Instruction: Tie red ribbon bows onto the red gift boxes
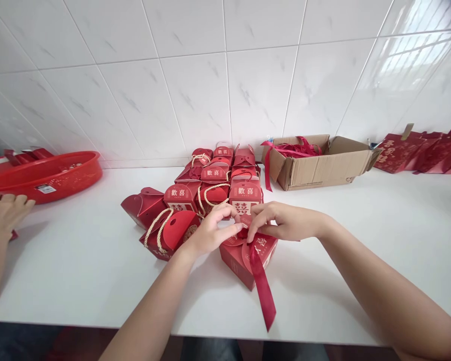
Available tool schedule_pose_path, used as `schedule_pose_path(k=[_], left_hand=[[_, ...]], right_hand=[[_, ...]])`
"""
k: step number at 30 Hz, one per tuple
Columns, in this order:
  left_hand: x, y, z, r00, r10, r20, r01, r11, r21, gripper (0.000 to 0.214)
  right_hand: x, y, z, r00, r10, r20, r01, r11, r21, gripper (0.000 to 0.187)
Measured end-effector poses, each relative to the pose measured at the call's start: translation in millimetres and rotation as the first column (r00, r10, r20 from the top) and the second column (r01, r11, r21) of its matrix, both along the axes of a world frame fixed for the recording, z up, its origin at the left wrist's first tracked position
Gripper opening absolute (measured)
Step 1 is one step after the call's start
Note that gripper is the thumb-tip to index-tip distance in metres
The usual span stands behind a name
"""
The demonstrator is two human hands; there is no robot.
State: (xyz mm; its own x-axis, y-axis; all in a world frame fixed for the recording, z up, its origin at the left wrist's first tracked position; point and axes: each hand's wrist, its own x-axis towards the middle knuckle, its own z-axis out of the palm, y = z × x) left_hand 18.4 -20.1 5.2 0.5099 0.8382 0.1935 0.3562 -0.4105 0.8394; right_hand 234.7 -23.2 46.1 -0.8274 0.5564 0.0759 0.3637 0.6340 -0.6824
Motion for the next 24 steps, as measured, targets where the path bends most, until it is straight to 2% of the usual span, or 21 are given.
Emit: schedule_pose_path(k=[11,24], left_hand=[[1,1,5.1,0.993,-0.090,-0.076,0.094,0.994,0.059,0.003],[-4,7,2.8,0.973,-0.034,-0.230,0.073,0.983,0.165,0.010]], right_hand=[[0,5,-4.6,0.998,0.035,-0.053,-0.036,0.999,-0.024,0.032],[1,14,-4.4,0.995,0.089,-0.054,-0.088,0.996,0.008,0.037]])
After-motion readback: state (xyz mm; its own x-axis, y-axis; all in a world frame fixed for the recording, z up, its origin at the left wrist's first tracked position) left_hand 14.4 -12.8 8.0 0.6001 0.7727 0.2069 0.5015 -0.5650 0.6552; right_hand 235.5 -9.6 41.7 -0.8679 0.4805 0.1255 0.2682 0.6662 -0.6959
